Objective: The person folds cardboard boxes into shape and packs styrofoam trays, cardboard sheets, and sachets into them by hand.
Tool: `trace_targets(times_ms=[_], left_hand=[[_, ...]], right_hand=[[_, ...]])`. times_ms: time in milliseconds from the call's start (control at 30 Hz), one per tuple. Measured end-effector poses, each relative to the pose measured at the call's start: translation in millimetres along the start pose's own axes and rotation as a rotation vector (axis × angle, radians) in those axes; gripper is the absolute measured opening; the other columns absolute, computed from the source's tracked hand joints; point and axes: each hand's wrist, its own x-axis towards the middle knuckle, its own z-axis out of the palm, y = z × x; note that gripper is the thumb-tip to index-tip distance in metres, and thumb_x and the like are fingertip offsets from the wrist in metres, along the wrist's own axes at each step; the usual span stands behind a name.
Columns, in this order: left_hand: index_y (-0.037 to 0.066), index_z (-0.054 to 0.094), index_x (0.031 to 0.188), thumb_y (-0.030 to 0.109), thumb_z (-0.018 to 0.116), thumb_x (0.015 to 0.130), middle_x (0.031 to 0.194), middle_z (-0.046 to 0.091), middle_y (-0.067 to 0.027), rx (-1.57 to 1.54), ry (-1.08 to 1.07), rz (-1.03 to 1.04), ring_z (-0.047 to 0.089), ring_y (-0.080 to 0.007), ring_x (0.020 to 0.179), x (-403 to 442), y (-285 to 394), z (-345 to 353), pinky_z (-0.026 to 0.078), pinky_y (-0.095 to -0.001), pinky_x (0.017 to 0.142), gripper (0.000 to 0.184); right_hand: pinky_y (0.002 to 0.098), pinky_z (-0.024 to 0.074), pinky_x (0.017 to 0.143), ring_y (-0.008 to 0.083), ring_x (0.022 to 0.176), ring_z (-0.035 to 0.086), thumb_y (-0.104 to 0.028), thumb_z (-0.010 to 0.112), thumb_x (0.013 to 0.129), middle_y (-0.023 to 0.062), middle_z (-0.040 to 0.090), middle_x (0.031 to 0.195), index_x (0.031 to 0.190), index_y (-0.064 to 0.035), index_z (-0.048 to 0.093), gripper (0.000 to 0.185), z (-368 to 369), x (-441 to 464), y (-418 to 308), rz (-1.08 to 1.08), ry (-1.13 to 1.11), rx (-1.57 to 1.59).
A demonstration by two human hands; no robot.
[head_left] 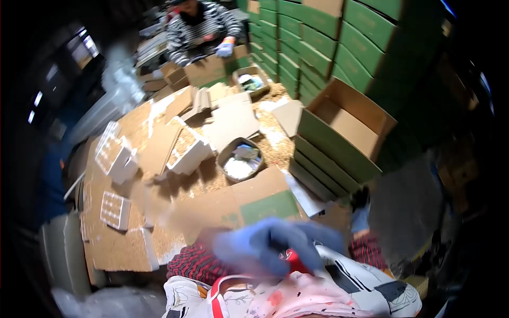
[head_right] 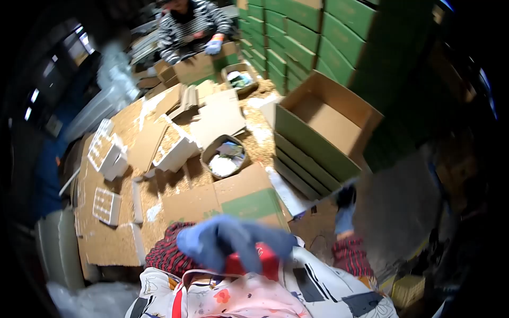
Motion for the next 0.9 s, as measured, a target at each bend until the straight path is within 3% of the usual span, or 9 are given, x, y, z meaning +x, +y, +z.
trace_targets(times_ms=[167, 267, 433, 600, 633, 700, 767, 867, 900], left_hand=[[-0.001, 0.068, 0.104, 0.028, 0.068, 0.085, 0.122, 0.058, -0.0210, -0.104, -0.025, 0.391, 0.049, -0.0405, 0.117, 15, -9, 41, 0.034, -0.0557, 0.097, 0.035], [0.002, 0.070, 0.099, 0.026, 0.069, 0.085, 0.115, 0.060, -0.0209, -0.102, 0.062, 0.468, 0.051, -0.0403, 0.109, 5, -9, 44, 0.037, -0.0542, 0.091, 0.029], [0.000, 0.065, 0.095, 0.020, 0.067, 0.086, 0.118, 0.054, -0.0260, -0.038, 0.278, 0.510, 0.051, -0.0389, 0.108, -7, -5, 52, 0.039, -0.0481, 0.091, 0.022], [-0.007, 0.054, 0.117, 0.019, 0.072, 0.081, 0.128, 0.049, -0.0280, 0.511, 0.236, 0.577, 0.048, -0.0390, 0.121, -30, 29, 38, 0.036, -0.0484, 0.102, 0.048], [-0.007, 0.051, 0.122, 0.020, 0.069, 0.083, 0.130, 0.049, -0.0242, 0.486, 0.494, 0.497, 0.047, -0.0342, 0.123, -47, 32, 35, 0.033, -0.0441, 0.105, 0.051], [-0.006, 0.043, 0.132, 0.020, 0.062, 0.087, 0.133, 0.049, -0.0166, 0.318, 0.984, 0.309, 0.044, -0.0247, 0.128, -80, 39, 28, 0.029, -0.0354, 0.111, 0.056], [-0.004, 0.037, 0.137, 0.030, 0.056, 0.094, 0.136, 0.046, -0.0159, 0.783, 1.476, 0.049, 0.042, -0.0245, 0.129, -174, 13, -27, 0.032, -0.0357, 0.108, 0.059], [-0.004, 0.030, 0.141, 0.050, 0.063, 0.084, 0.139, 0.040, -0.0268, 1.512, 1.876, -0.948, 0.040, -0.0372, 0.129, -352, -59, -67, 0.032, -0.0425, 0.106, 0.086], [-0.006, 0.029, 0.141, 0.053, 0.063, 0.083, 0.138, 0.042, -0.0265, 1.265, 1.955, -1.287, 0.042, -0.0392, 0.126, -369, -74, -59, 0.035, -0.0430, 0.103, 0.089]], right_hand=[[0.0343, 0.0439, 0.095, 0.0176, 0.113, 0.054, -0.030, 0.047, 0.096, 0.0114, 0.056, 0.125, 0.130, -0.0043, 0.050, 0.043, -16, -107, 35, 0.027, -0.443, -0.545], [0.0325, 0.0448, 0.095, 0.0177, 0.111, 0.055, -0.021, 0.050, 0.095, 0.0122, 0.056, 0.124, 0.129, -0.0002, 0.050, 0.040, 4, -150, 27, -0.100, -0.779, -0.808], [0.0300, 0.0438, 0.096, 0.0178, 0.112, 0.055, -0.007, 0.059, 0.090, 0.0130, 0.055, 0.124, 0.129, 0.0058, 0.048, 0.042, 49, -149, 31, 0.028, -0.873, -0.615], [0.0365, 0.0413, 0.098, 0.0315, 0.117, 0.052, -0.023, 0.062, 0.089, 0.0225, 0.054, 0.126, 0.128, 0.0053, 0.047, 0.051, 116, -140, 32, -0.451, -1.128, -0.874], [0.0391, 0.0359, 0.103, 0.0358, 0.123, 0.045, -0.035, 0.062, 0.088, 0.0250, 0.048, 0.132, 0.133, 0.0053, 0.042, 0.064, 121, -128, 35, -0.639, -1.237, -1.122], [0.0393, 0.0313, 0.107, 0.0382, 0.128, 0.039, -0.043, 0.061, 0.087, 0.0262, 0.041, 0.138, 0.137, 0.0053, 0.036, 0.074, 134, -115, 65, -0.531, -1.095, -1.115], [0.0385, 0.0301, 0.108, 0.0384, 0.132, 0.035, -0.052, 0.059, 0.085, 0.0279, 0.034, 0.142, 0.141, 0.0078, 0.027, 0.088, 142, -102, 81, -0.263, -1.035, -1.139], [0.0383, 0.0291, 0.108, 0.0385, 0.133, 0.033, -0.060, 0.052, 0.086, 0.0291, 0.030, 0.145, 0.142, 0.0089, 0.021, 0.094, 161, -97, 98, -0.046, -1.034, -1.242], [0.0383, 0.0291, 0.108, 0.0385, 0.133, 0.033, -0.060, 0.052, 0.086, 0.0291, 0.030, 0.145, 0.142, 0.0089, 0.021, 0.094, 166, -105, 100, -0.053, -1.037, -1.232]])
